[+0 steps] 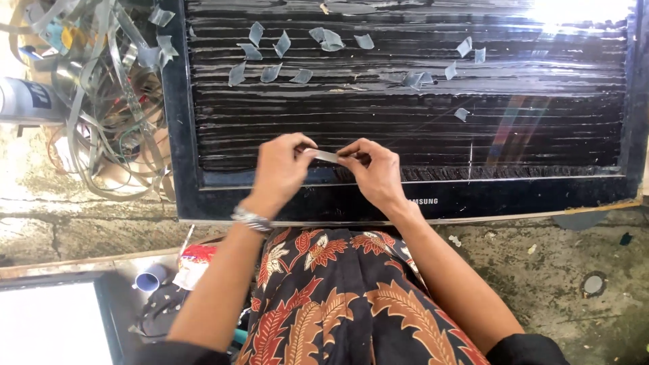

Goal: Using a razor blade to manually scrape off the polarizing film from a television screen.

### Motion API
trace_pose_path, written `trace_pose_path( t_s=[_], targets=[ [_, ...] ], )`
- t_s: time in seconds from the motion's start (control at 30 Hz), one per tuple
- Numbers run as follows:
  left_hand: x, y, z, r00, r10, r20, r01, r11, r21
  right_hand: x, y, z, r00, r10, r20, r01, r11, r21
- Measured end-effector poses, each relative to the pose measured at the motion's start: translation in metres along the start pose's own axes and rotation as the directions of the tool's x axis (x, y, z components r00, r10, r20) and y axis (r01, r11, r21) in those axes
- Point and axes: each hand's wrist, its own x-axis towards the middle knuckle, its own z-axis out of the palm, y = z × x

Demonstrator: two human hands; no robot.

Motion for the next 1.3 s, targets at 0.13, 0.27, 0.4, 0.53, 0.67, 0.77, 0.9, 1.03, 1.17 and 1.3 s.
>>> trace_pose_path(
  t_s=[0.13, 0.27, 0.4, 0.53, 0.67, 0.77, 0.9, 1.03, 1.17, 1.3],
  targets=[
    [0.003, -0.011, 0.035, 0.997, -0.051, -0.049, 0.046, 0.993, -0.104, -0.001, 0.005, 0.003, 0.998, 0.052, -0.03, -0.055, 0.994, -0.092],
    [0.003, -0.003, 0.035, 0.997, -0.073, -0.005, 0.073, 0.997, 0.038, -0.002, 0.015, 0.012, 0.999, -0.018, -0.048, 0.008, 0.977, -0.215],
    [0.004, -0.016, 0.049, 0.996, -0.091, 0.02, 0.089, 0.991, 0.101, -0.003, 0.022, 0.014, 0.999, -0.038, -0.028, 0.028, 0.957, -0.289],
    [0.0, -0.02, 0.054, 0.995, -0.098, -0.004, 0.098, 0.986, 0.135, -0.005, 0.028, 0.011, 0.998, -0.033, 0.048, 0.045, 0.966, -0.255],
    [0.0, -0.024, 0.058, 0.995, -0.104, 0.01, 0.101, 0.982, 0.157, -0.006, 0.024, 0.008, 0.995, -0.025, 0.094, 0.049, 0.965, -0.257],
    [0.001, -0.027, 0.064, 0.998, -0.059, 0.011, 0.057, 0.989, 0.136, -0.006, 0.028, 0.004, 0.992, -0.023, 0.126, 0.058, 0.959, -0.277],
    [-0.008, -0.036, 0.08, 1.0, -0.008, 0.026, 0.003, 0.983, 0.185, -0.011, 0.032, -0.003, 0.986, 0.013, 0.168, 0.036, 0.958, -0.284],
    [-0.021, -0.046, 0.096, 0.999, 0.014, 0.052, -0.021, 0.99, 0.138, -0.018, 0.033, -0.015, 0.978, 0.028, 0.207, 0.036, 0.954, -0.298],
    [-0.032, -0.026, 0.072, 0.996, 0.011, 0.093, -0.019, 0.996, 0.089, -0.024, 0.022, -0.021, 0.979, -0.048, 0.196, 0.101, 0.958, -0.268],
    [-0.029, 0.005, 0.05, 0.993, 0.034, 0.116, -0.045, 0.994, 0.102, -0.019, 0.027, -0.036, 0.966, -0.237, 0.108, 0.251, 0.956, -0.15]
  ],
)
